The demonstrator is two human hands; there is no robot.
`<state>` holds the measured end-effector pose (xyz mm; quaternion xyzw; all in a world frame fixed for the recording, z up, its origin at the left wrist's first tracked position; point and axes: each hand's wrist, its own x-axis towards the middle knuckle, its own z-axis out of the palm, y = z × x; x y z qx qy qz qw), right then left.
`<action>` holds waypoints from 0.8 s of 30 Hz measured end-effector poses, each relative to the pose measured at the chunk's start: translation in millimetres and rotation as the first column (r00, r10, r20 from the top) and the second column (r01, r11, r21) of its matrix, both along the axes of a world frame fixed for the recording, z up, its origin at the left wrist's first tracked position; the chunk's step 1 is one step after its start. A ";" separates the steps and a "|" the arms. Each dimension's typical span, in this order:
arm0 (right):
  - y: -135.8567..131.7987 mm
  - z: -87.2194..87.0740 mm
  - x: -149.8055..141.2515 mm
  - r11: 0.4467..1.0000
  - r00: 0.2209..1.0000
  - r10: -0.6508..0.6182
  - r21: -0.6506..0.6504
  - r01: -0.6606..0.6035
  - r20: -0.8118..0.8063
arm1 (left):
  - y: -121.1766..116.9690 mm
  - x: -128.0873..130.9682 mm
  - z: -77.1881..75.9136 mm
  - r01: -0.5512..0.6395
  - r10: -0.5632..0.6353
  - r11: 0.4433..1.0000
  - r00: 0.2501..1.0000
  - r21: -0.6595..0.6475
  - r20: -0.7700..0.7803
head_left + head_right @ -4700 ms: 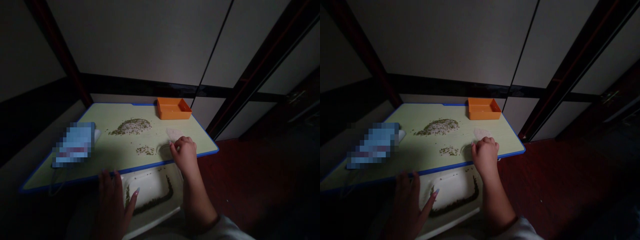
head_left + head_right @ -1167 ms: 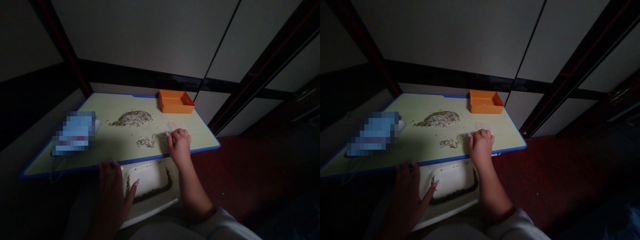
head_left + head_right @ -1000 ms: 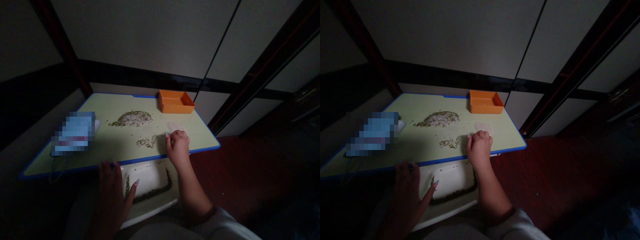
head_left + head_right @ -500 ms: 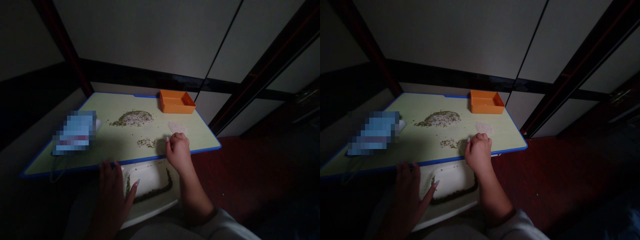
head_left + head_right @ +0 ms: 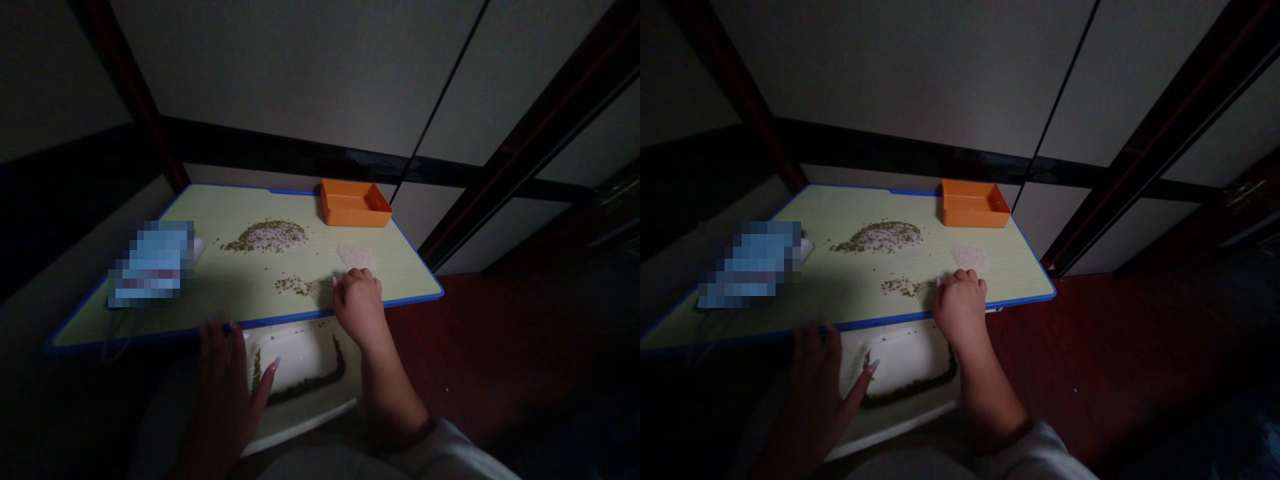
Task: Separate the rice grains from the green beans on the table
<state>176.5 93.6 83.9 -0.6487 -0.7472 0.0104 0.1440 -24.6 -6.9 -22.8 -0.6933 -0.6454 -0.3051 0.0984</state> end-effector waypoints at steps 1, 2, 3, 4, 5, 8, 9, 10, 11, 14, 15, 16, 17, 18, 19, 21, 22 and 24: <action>-0.1 -0.2 0.3 1.000 1.000 -0.010 -0.004 0.010 0.013 | 0.1 -0.2 -0.3 0.004 -0.004 1.000 1.000 -0.009 -0.006; -0.3 -0.4 0.6 1.000 1.000 -0.017 -0.007 0.017 0.025 | 0.1 -0.5 -0.6 0.007 -0.008 1.000 1.000 -0.016 -0.010; -0.5 -0.6 0.7 1.000 0.999 -0.022 -0.009 0.022 0.035 | 0.2 -0.7 -1.1 0.008 -0.008 1.000 1.000 -0.020 -0.008; -0.7 -0.8 0.8 1.000 0.999 -0.025 -0.011 0.025 0.043 | 0.3 -0.8 -1.5 0.009 -0.009 1.000 1.000 -0.022 -0.006; -0.7 -1.1 0.8 1.000 0.998 -0.027 -0.012 0.028 0.051 | 0.4 -0.9 -2.0 0.008 -0.008 1.000 1.000 -0.020 -0.002; 0.0 -1.6 1.3 0.999 0.997 -0.035 -0.015 0.036 0.065 | 0.3 -0.6 -2.1 0.008 -0.008 1.000 1.000 -0.012 0.000; 0.3 -1.7 1.7 0.999 0.997 -0.035 -0.019 0.037 0.068 | 0.1 -0.3 -1.6 0.008 -0.008 1.000 1.000 -0.010 0.000; 0.6 -1.7 2.2 0.999 0.997 -0.037 -0.023 0.039 0.071 | -0.2 0.0 -0.8 0.007 -0.007 1.000 1.000 -0.012 0.001; 0.9 -1.8 2.8 0.999 0.997 -0.038 -0.026 0.040 0.074 | -0.5 0.5 0.1 0.005 -0.005 1.000 1.000 -0.014 0.002; 1.5 -2.1 4.7 0.999 0.996 -0.046 -0.025 0.048 0.081 | -1.1 1.7 2.4 0.000 0.000 1.000 1.000 -0.025 0.003; 1.7 -2.3 5.1 0.998 0.995 -0.050 -0.024 0.052 0.081 | -1.0 1.9 2.6 0.002 -0.002 1.000 1.000 -0.028 0.000; 2.0 -2.6 5.4 0.998 0.995 -0.053 -0.025 0.055 0.079 | -0.9 1.9 2.5 0.001 -0.001 1.000 1.000 -0.030 -0.001; 2.3 -2.9 5.6 0.998 0.995 -0.055 -0.026 0.057 0.077 | -0.6 1.8 2.2 -0.002 0.002 1.000 1.000 -0.030 -0.001; 2.7 -3.3 5.7 0.998 0.995 -0.057 -0.026 0.059 0.076 | -0.3 1.7 1.6 -0.006 0.006 1.000 1.000 -0.030 0.000; 3.1 -3.8 5.7 0.998 0.996 -0.059 -0.025 0.061 0.074 | 0.1 1.5 1.1 -0.009 0.009 1.000 1.000 -0.029 0.002; 3.9 -4.9 5.7 0.998 0.995 -0.063 -0.018 0.064 0.071 | 0.5 1.2 0.5 -0.010 0.010 1.000 1.000 -0.028 0.007; 4.3 -5.4 5.7 0.998 0.995 -0.064 -0.015 0.066 0.071 | 0.5 1.1 0.5 -0.008 0.008 0.999 1.000 -0.031 0.008; 4.8 -6.2 5.8 0.998 0.995 -0.065 -0.012 0.066 0.071 | 0.2 1.2 1.2 -0.004 0.004 0.999 1.000 -0.043 0.004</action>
